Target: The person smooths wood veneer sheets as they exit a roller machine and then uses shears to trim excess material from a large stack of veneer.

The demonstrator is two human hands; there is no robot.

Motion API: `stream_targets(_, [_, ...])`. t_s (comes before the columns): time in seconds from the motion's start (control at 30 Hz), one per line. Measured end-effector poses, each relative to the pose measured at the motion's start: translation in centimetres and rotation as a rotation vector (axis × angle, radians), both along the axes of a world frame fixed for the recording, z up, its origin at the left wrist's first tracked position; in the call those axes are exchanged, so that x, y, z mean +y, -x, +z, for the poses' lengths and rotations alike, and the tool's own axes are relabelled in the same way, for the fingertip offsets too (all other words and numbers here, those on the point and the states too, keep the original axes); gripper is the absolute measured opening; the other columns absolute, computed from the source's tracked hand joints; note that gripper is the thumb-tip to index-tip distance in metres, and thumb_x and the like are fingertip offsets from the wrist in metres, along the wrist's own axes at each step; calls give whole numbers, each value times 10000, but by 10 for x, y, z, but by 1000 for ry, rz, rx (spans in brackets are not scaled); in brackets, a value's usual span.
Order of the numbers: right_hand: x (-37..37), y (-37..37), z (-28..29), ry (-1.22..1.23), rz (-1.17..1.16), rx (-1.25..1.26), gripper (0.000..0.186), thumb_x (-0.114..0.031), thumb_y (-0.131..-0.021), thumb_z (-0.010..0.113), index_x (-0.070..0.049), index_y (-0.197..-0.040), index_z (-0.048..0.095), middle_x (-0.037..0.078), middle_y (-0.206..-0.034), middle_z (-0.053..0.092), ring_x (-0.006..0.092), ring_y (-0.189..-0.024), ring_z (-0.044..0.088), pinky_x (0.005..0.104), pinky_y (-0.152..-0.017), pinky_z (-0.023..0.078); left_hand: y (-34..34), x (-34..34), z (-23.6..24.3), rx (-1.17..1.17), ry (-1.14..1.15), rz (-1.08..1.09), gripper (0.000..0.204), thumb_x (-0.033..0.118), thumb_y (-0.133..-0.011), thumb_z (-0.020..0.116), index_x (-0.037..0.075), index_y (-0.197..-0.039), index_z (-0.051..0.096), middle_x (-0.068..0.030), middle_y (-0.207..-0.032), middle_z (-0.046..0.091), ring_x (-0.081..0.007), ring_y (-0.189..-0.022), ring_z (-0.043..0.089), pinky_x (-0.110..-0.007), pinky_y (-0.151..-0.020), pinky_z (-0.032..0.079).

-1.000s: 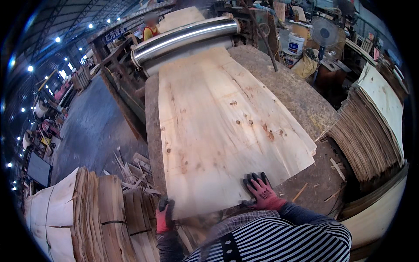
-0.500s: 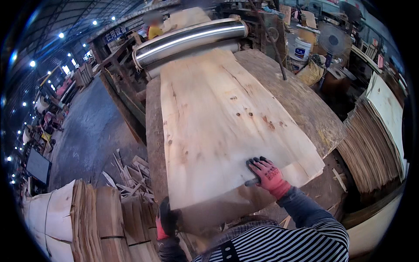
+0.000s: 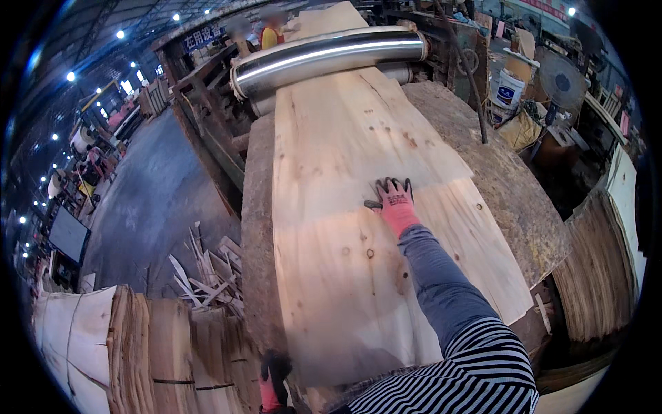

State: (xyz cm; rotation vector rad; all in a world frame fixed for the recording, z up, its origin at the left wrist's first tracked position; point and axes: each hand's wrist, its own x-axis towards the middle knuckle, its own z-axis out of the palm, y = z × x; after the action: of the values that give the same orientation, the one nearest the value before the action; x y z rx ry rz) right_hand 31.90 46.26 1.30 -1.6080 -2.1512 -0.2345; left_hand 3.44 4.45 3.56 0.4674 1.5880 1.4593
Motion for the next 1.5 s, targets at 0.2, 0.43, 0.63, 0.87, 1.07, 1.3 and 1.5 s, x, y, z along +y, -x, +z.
stream_targets(0.2, [-116,2,37,1,208,6,690,-480,-734,558,-62,-1260,403,163,-1284,377,310,-1211,320,514,-1023,174,23,-20,-87,649,174,-131,596,354,-857,499,-19,-1285,316,-195,-1234,428,-338,-1093,449,-369,-916,372])
stream_targets(0.43, [-286,-74,32,235,98,-18,683,-462,-686,613,-58,-1215,463,210,-1258,395,332,-1233,293,504,-1047,132,8,-15,-89,1054,258,-382,690,450,-832,489,-79,-1250,343,-295,-1271,350,-400,-1186,336,-420,-993,278])
stream_targets(0.63, [-330,-86,1,261,2,-20,596,-439,-741,563,-64,-1198,486,165,-1266,416,310,-1205,336,470,-1059,135,-10,-2,-38,773,263,-410,756,512,-816,475,-88,-1255,335,-311,-1267,345,-415,-1185,334,-417,-1002,267])
stream_targets(0.87, [-334,-80,9,237,35,-57,627,-451,-774,506,-63,-1258,415,149,-1286,399,279,-1263,266,476,-1066,99,0,-14,-57,911,310,-432,780,510,-810,471,-69,-1296,279,-308,-1296,309,-401,-1232,274,-403,-1017,247])
stream_targets(1.07, [-352,-79,3,229,58,-149,718,-511,-779,473,-30,-1296,347,175,-1290,386,320,-1263,252,512,-1057,65,-7,-21,4,833,354,-407,687,408,-797,553,-42,-1269,338,-283,-1180,462,-391,-1103,449,-415,-919,368])
stream_targets(1.3, [-384,-78,23,378,247,-224,778,-582,-714,526,-56,-1271,395,176,-1300,375,331,-1249,273,525,-1052,51,7,-23,21,194,-127,-263,423,97,-779,620,-2,-1170,491,-104,-1044,600,-201,-940,569,-311,-817,437])
stream_targets(1.5, [-353,-109,53,342,431,-208,682,-456,-681,596,-115,-1251,441,126,-1220,453,293,-1196,353,504,-1045,152,37,-20,-14,1037,-377,-671,490,64,-680,645,4,-1146,506,-195,-1091,549,-331,-987,542,-383,-831,440])
